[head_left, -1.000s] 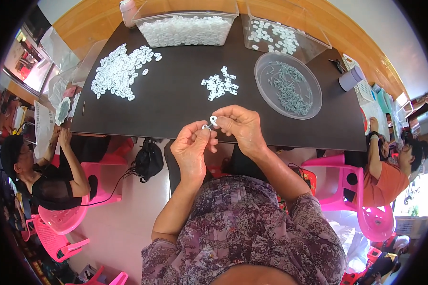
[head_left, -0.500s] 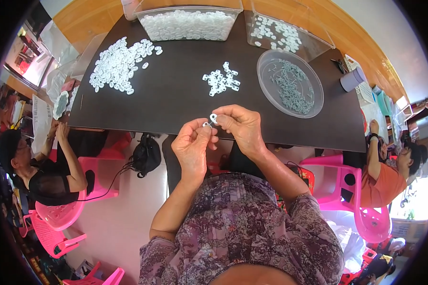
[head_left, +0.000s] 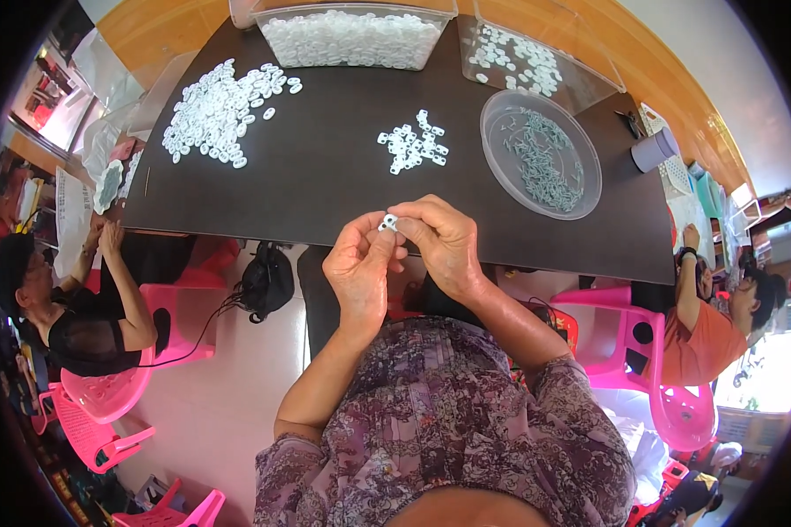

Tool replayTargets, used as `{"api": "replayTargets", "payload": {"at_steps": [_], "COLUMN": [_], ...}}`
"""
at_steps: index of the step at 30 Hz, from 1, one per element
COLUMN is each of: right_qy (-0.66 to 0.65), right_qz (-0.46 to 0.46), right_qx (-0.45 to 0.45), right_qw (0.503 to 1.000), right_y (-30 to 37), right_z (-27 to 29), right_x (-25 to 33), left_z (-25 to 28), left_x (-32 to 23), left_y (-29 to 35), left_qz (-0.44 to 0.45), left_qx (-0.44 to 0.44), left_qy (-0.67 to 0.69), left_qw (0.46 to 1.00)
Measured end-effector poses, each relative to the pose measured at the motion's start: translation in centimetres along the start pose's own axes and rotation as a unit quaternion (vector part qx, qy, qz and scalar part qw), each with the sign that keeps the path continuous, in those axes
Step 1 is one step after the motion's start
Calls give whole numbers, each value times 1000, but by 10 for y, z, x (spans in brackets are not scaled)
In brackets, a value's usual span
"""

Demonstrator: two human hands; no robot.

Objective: Manually assembling small white plastic components by inserting tiny grey parts into them.

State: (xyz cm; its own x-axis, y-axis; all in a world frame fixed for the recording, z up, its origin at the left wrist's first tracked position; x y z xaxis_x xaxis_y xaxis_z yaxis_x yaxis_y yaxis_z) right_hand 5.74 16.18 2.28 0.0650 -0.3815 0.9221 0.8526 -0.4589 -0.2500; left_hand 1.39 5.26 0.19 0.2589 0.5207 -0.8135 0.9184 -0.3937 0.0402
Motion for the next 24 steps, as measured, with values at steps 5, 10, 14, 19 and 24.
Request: {"api": "replayTargets", "payload": {"at_steps": [5, 10, 14, 19, 24], "right_qy": [-19, 52, 94, 131, 190], "right_qz": [-30, 44, 113, 150, 218], "right_qx": [5, 19, 29, 10, -40], "right_qw": [999, 998, 989, 980, 957], "right_y": [-2, -2, 0, 3, 3], "right_z": [-1, 4, 6, 5, 5], "right_x": [-1, -6, -5, -6, -8], "left_z": [2, 2, 0, 0, -3], "left_x": [2, 1, -1, 2, 1], "left_y": [-2, -3, -4, -6, -5], "left_qz": [-9, 0, -2, 22, 37], "left_qx": [25, 20, 18, -35, -34], "left_qy": [1, -7, -7, 19, 37], "left_qw": [1000, 1000, 1000, 999, 998]}}
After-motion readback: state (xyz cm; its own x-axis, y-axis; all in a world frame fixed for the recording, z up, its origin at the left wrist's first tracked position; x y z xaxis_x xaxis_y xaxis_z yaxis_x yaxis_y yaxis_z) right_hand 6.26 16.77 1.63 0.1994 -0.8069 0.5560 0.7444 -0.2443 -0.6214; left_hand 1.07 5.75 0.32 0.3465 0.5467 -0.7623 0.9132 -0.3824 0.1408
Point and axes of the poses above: each hand's wrist, its own y-axis away from the middle knuckle, its own z-axis out of the back of the hand, x = y × z, the point moved 2 cm from there along -y, towards the middle knuckle, and after that the axes turned 7 degrees about y, right-handed, at the moved point
